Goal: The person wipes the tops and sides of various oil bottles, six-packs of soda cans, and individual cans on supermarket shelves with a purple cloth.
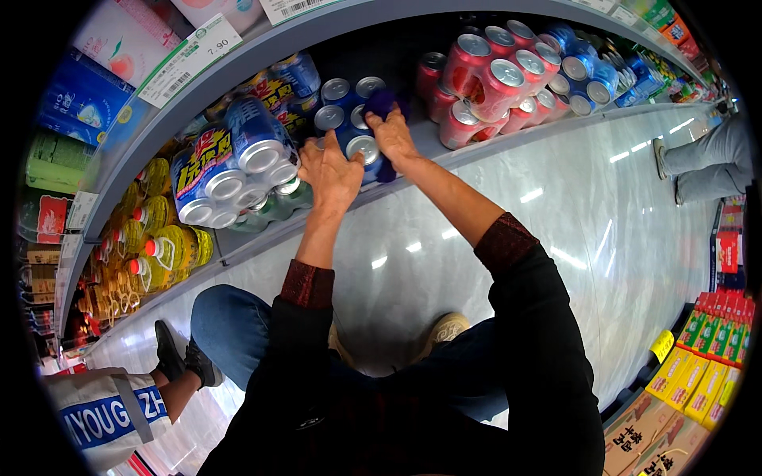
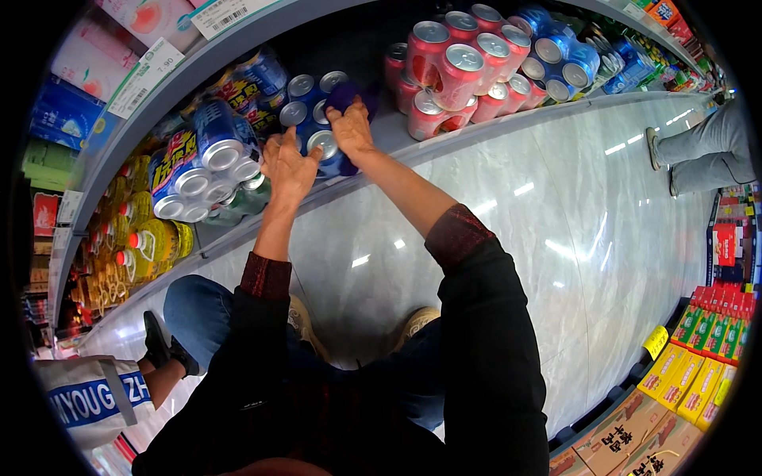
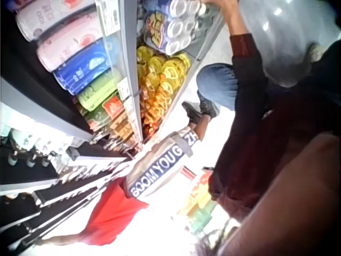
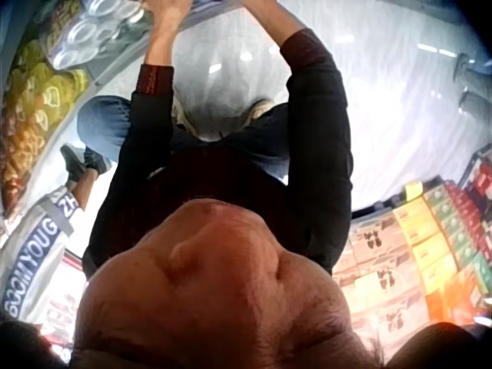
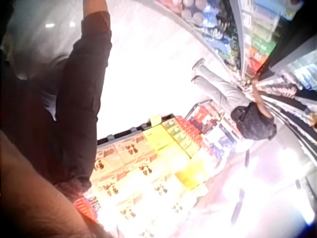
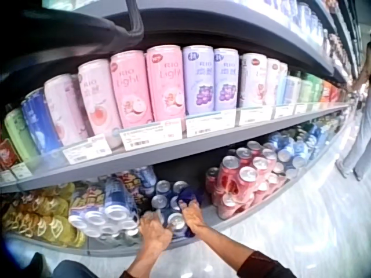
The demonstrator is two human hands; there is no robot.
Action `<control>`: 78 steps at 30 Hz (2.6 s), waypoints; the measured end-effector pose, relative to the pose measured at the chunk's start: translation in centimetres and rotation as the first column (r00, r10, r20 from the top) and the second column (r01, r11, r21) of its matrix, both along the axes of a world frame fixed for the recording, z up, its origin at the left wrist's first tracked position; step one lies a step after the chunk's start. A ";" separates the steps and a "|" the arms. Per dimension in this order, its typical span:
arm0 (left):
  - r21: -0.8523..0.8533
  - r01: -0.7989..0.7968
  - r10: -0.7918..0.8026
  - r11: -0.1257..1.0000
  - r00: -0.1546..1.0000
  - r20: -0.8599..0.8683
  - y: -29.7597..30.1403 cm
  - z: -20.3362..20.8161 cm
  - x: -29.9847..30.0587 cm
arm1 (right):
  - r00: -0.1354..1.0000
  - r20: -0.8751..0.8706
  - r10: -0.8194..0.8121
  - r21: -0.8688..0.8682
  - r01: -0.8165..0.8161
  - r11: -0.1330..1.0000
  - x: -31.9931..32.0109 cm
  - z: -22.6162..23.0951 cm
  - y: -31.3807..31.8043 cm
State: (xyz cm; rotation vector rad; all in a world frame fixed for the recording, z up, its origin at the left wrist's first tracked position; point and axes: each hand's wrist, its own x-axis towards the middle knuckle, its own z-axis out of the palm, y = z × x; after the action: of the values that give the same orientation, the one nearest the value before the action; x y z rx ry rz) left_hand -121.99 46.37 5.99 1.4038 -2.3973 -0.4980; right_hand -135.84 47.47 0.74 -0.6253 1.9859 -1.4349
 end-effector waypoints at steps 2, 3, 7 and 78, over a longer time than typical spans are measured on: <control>0.004 -0.018 0.018 1.000 0.998 -0.064 0.7 -0.3 0.1 | 0.998 -0.039 0.059 -0.043 -0.060 0.997 -1.7 0.2 -0.2; 0.018 -0.013 0.014 1.000 0.997 -0.081 1.2 -0.3 0.1 | 0.995 -0.099 -0.008 -0.043 0.004 0.999 -1.9 0.6 -0.1; 0.088 0.054 -0.036 0.995 0.980 -0.195 2.7 -0.3 -0.2 | 0.996 -0.012 0.090 0.102 -0.088 0.991 -3.8 2.0 0.0; -0.144 0.204 -0.222 0.968 0.967 -0.127 1.7 2.4 -1.4 | 0.980 -0.167 -0.105 -0.276 0.056 0.960 -7.5 0.4 -0.9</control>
State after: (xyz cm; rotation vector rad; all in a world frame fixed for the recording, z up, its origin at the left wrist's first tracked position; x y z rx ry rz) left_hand -123.38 48.08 8.44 1.0259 -2.4284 -0.4674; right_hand -143.32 46.55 1.11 -0.8267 1.9864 -1.7743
